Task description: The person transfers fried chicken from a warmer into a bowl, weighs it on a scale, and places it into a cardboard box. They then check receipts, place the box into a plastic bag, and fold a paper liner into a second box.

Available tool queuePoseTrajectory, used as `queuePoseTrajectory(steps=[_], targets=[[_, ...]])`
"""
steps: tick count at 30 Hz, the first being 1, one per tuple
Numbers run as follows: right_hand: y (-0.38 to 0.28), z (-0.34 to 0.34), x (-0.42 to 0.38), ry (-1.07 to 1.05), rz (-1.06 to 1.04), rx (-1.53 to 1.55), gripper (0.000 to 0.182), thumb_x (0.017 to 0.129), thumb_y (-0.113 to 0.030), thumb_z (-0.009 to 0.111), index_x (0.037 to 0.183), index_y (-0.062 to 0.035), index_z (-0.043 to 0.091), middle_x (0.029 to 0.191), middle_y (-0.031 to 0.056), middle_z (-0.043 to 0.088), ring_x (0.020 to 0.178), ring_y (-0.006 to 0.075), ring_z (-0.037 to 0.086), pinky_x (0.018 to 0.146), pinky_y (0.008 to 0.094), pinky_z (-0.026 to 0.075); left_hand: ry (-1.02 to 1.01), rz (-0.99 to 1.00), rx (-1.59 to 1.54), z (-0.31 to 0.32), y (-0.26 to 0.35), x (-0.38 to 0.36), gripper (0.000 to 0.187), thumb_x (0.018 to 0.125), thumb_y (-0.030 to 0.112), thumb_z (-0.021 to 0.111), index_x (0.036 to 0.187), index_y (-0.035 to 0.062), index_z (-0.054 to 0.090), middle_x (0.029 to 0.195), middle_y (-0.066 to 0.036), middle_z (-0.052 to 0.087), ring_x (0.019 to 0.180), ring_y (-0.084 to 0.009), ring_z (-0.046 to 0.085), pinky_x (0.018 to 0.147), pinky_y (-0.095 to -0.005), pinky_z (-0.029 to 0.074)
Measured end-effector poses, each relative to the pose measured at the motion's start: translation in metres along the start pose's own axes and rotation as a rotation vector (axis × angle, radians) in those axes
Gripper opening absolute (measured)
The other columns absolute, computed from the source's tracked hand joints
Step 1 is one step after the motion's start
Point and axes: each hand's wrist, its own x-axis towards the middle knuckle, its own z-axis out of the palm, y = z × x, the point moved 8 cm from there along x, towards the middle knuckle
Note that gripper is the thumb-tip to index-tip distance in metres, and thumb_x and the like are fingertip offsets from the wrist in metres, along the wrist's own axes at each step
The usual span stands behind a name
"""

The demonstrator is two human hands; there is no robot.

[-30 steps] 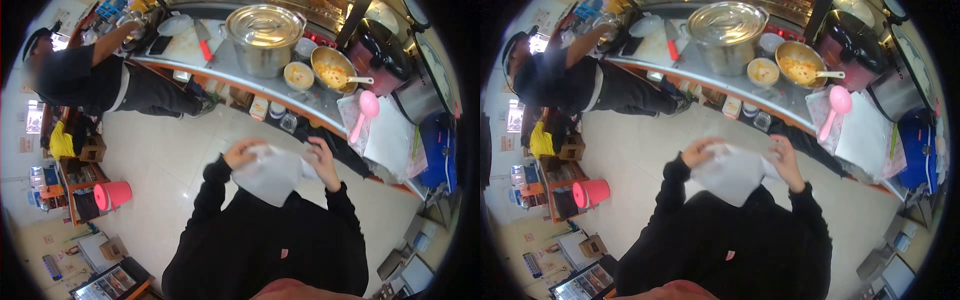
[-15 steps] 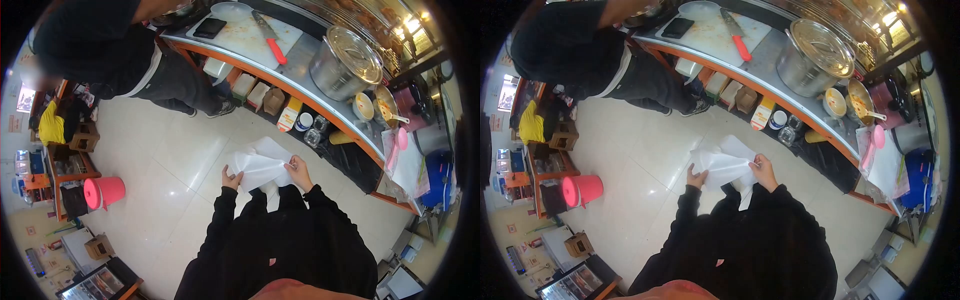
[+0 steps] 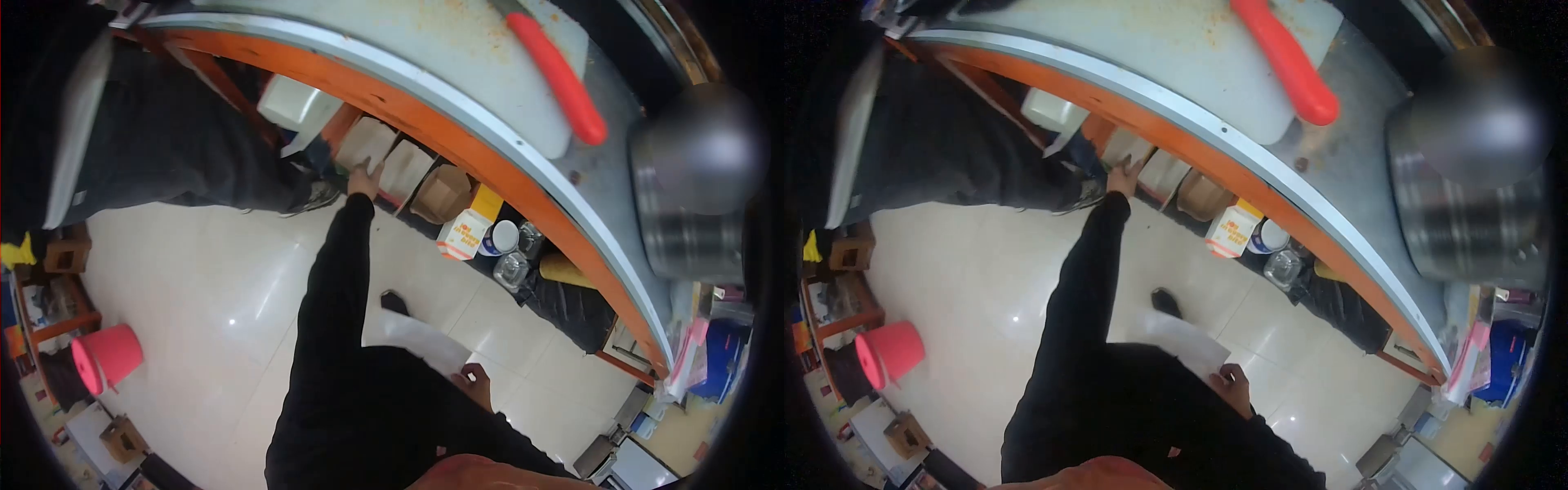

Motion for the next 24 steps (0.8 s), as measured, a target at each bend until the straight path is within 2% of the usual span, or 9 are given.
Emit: queuePoseTrajectory(steps=[2, 3, 4, 8, 10, 12, 15, 17, 24], targets=[[0.049, -0.011, 0.019, 0.05, -0.061, 0.008, 0.02, 0.082, -0.018, 0.064, 0.092, -0.0021, 0.058, 0.083, 0.0073, 0.06, 0.082, 0.0178, 0.058, 0.075, 0.0296, 0.047, -0.21, -0.05, 0.062, 0.043, -0.025, 0.033, 0.05, 0.083, 0.048, 0.053, 0.105, 0.0031, 0.062, 0.101, -0.025, 0.06, 0.095, -0.0392, 0.057, 0.081, -0.045, 0.045], [0.172, -0.013, 0.03, 0.102, 0.203, -0.391, 0.023, 0.084, -0.023, 0.062, 0.094, -0.0025, 0.059, 0.084, 0.0079, 0.061, 0.087, 0.0197, 0.06, 0.079, 0.0311, 0.047, -0.246, -0.033, 0.103, 0.052, -0.03, 0.043, 0.046, 0.083, 0.044, 0.054, 0.103, 0.0033, 0.063, 0.099, -0.024, 0.061, 0.093, -0.0389, 0.058, 0.08, -0.0453, 0.045], [0.182, -0.012, 0.041, 0.058, 0.277, -0.425, 0.023, 0.084, -0.022, 0.062, 0.094, -0.0025, 0.058, 0.083, 0.0079, 0.061, 0.087, 0.0193, 0.06, 0.077, 0.0309, 0.048, -0.281, -0.011, 0.15, 0.058, -0.033, 0.053, 0.043, 0.082, 0.041, 0.056, 0.1, 0.0035, 0.063, 0.098, -0.023, 0.062, 0.092, -0.0385, 0.058, 0.08, -0.0457, 0.046], [0.142, -0.018, 0.074, -0.16, 0.571, -0.533, 0.021, 0.085, -0.02, 0.063, 0.095, -0.0022, 0.058, 0.082, 0.0078, 0.061, 0.085, 0.0175, 0.061, 0.071, 0.0301, 0.049, -0.178, 0.061, 0.335, 0.052, -0.05, 0.066, 0.025, 0.077, 0.028, 0.059, 0.082, 0.0044, 0.064, 0.084, -0.018, 0.065, 0.081, -0.0387, 0.061, 0.074, -0.0465, 0.048], [0.085, -0.018, 0.067, -0.128, 0.342, -0.403, 0.02, 0.084, -0.018, 0.063, 0.095, -0.0018, 0.058, 0.08, 0.0076, 0.061, 0.08, 0.0155, 0.061, 0.066, 0.0285, 0.049, -0.093, 0.263, 0.458, 0.056, -0.051, 0.071, 0.02, 0.074, 0.024, 0.06, 0.076, 0.0047, 0.064, 0.078, -0.016, 0.065, 0.074, -0.0358, 0.062, 0.071, -0.0452, 0.049], [-0.015, -0.018, 0.04, 0.054, -0.242, -0.097, 0.019, 0.084, -0.014, 0.064, 0.095, -0.0009, 0.057, 0.078, 0.0071, 0.06, 0.072, 0.0125, 0.06, 0.057, 0.0257, 0.048, -0.021, 0.42, 0.534, 0.056, -0.038, 0.071, 0.017, 0.073, 0.021, 0.06, 0.073, 0.0047, 0.063, 0.074, -0.015, 0.064, 0.068, -0.0326, 0.063, 0.067, -0.0437, 0.05], [-0.027, -0.011, 0.028, 0.061, 0.067, 0.099, 0.019, 0.08, -0.007, 0.069, 0.091, 0.0, 0.055, 0.074, 0.003, 0.058, 0.058, 0.0071, 0.055, 0.05, 0.022, 0.043, 0.042, 0.552, 0.569, 0.054, -0.014, 0.053, 0.014, 0.072, 0.019, 0.058, 0.073, 0.0062, 0.062, 0.071, -0.013, 0.064, 0.061, -0.0278, 0.063, 0.057, -0.0403, 0.051], [-0.017, -0.012, 0.022, 0.075, 0.059, 0.074, 0.018, 0.08, -0.007, 0.068, 0.091, 0.0003, 0.055, 0.073, 0.0024, 0.058, 0.057, 0.0069, 0.054, 0.049, 0.0219, 0.042, 0.099, 0.593, 0.545, 0.051, 0.0, 0.043, 0.012, 0.073, 0.019, 0.058, 0.073, 0.0079, 0.062, 0.069, -0.012, 0.063, 0.057, -0.0269, 0.063, 0.052, -0.0389, 0.05], [-0.026, -0.008, 0.009, 0.087, 0.114, 0.069, 0.016, 0.081, -0.006, 0.066, 0.09, 0.0004, 0.055, 0.069, 0.0015, 0.057, 0.055, 0.0047, 0.05, 0.047, 0.0215, 0.039, 0.095, 0.59, 0.489, 0.075, -0.036, 0.058, 0.016, 0.077, 0.022, 0.057, 0.084, 0.0102, 0.065, 0.071, -0.012, 0.063, 0.062, -0.0289, 0.063, 0.055, -0.0435, 0.049]])
